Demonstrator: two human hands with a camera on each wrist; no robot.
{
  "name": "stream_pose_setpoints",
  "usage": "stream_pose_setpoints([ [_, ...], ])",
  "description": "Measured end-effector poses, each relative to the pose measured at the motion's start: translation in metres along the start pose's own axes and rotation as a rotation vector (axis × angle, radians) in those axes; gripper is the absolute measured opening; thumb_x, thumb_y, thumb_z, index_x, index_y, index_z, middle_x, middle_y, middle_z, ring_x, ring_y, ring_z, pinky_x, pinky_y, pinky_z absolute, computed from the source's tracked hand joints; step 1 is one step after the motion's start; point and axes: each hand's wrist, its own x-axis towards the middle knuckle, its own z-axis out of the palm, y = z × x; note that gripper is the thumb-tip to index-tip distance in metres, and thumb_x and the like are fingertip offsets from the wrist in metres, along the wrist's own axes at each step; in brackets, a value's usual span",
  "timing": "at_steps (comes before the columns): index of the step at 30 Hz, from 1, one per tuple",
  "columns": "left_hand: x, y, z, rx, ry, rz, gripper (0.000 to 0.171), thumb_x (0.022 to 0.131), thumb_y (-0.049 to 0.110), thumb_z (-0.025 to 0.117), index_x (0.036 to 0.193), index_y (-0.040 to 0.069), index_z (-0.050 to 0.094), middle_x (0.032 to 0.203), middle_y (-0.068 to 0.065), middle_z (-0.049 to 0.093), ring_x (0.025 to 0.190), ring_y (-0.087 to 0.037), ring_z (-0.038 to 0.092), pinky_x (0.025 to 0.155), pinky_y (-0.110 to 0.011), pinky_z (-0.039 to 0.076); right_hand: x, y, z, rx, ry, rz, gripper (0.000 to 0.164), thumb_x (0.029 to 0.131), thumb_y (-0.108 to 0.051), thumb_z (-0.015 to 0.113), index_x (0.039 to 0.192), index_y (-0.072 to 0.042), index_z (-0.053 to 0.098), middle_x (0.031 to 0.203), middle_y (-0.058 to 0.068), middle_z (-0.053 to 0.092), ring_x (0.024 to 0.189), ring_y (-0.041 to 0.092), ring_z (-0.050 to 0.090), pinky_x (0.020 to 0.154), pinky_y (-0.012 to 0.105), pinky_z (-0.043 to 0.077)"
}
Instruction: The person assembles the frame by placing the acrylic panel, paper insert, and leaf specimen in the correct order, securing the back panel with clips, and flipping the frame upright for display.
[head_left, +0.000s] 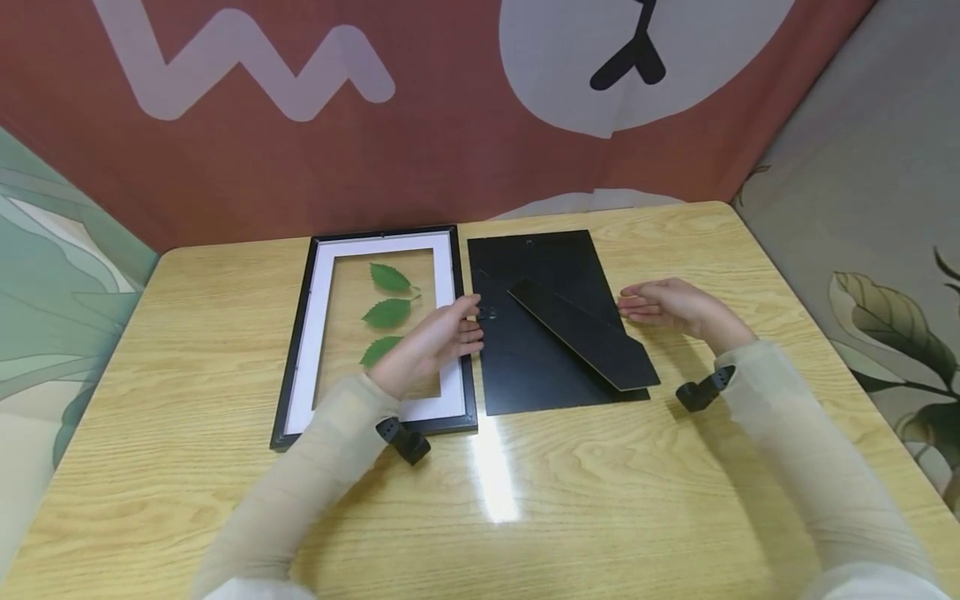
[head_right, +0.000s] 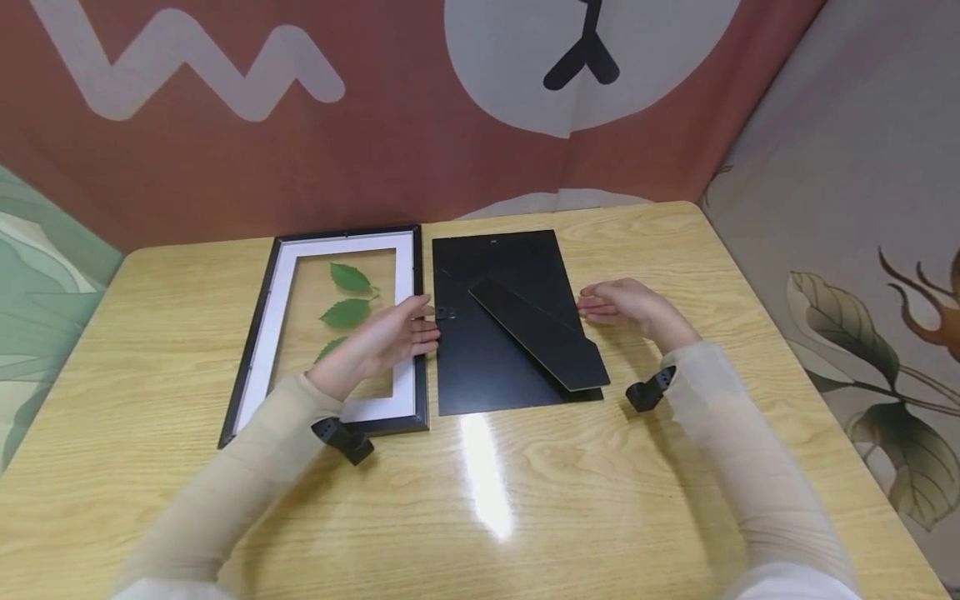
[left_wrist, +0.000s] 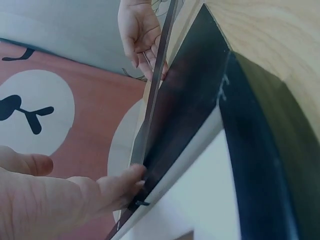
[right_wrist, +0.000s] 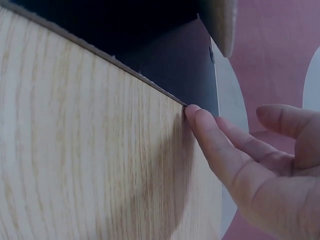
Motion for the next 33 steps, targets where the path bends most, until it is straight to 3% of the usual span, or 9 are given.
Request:
stream_pose_setpoints([
  [6,0.002,0.0,0.008,-0.001,0.002,-0.025,0.068,0.101,0.034,0.038,0.152,-0.001,0.007,0.157,-0.028,-0.006,0.149,-0.037,0.006,0.123,-0.042,0.019,0.0,-0.001,0.001,0.01,0.001,0.008,0.056,0.105,-0.022,0.028,0.144,0.017,0.019,0.1,-0.012,0.065,0.091,-0.005,0.063,0.087,0.015,0.053],
  [12,0.003,0.001,0.015,0.004,0.034,-0.033,0.072,0.101,0.035,0.038,0.153,0.004,0.0,0.159,-0.024,-0.009,0.149,-0.036,0.0,0.124,-0.042,0.011,0.0,-0.001,0.0,0.028,-0.002,0.021,0.057,0.105,-0.023,0.03,0.143,0.017,0.019,0.096,-0.014,0.065,0.09,-0.004,0.064,0.087,0.015,0.054],
  [15,0.005,0.001,0.019,0.025,0.063,-0.036,0.077,0.1,0.035,0.039,0.153,0.006,-0.01,0.16,-0.02,-0.01,0.149,-0.035,0.002,0.124,-0.041,0.014,0.0,0.0,-0.003,0.018,0.005,0.026,0.057,0.104,-0.023,0.03,0.143,0.017,0.019,0.096,-0.013,0.065,0.09,-0.004,0.064,0.086,0.015,0.054],
  [19,0.01,0.0,0.023,0.006,0.105,-0.046,0.078,0.1,0.033,0.04,0.152,0.006,-0.012,0.161,-0.017,-0.004,0.149,-0.032,0.008,0.123,-0.039,0.016,0.0,0.003,-0.007,-0.006,0.011,0.033,0.056,0.104,-0.021,0.029,0.143,0.018,0.019,0.099,-0.011,0.065,0.09,-0.004,0.063,0.086,0.016,0.054],
  [24,0.015,-0.001,0.028,-0.048,0.126,-0.05,0.071,0.1,0.036,0.04,0.153,0.004,0.004,0.158,-0.023,0.007,0.148,-0.032,0.011,0.125,-0.043,0.008,-0.004,0.007,-0.013,0.015,0.003,0.046,0.055,0.104,-0.018,0.028,0.142,0.02,0.018,0.097,-0.013,0.066,0.09,-0.004,0.064,0.087,0.016,0.054],
  [33,0.019,-0.001,0.033,-0.141,0.142,-0.078,0.079,0.097,0.044,0.041,0.149,-0.007,0.009,0.143,-0.023,0.023,0.139,-0.034,0.022,0.125,-0.041,0.01,-0.008,0.01,-0.017,0.095,0.014,0.055,0.05,0.103,-0.017,0.03,0.14,0.017,0.026,0.09,-0.013,0.069,0.088,-0.001,0.066,0.084,0.016,0.055],
])
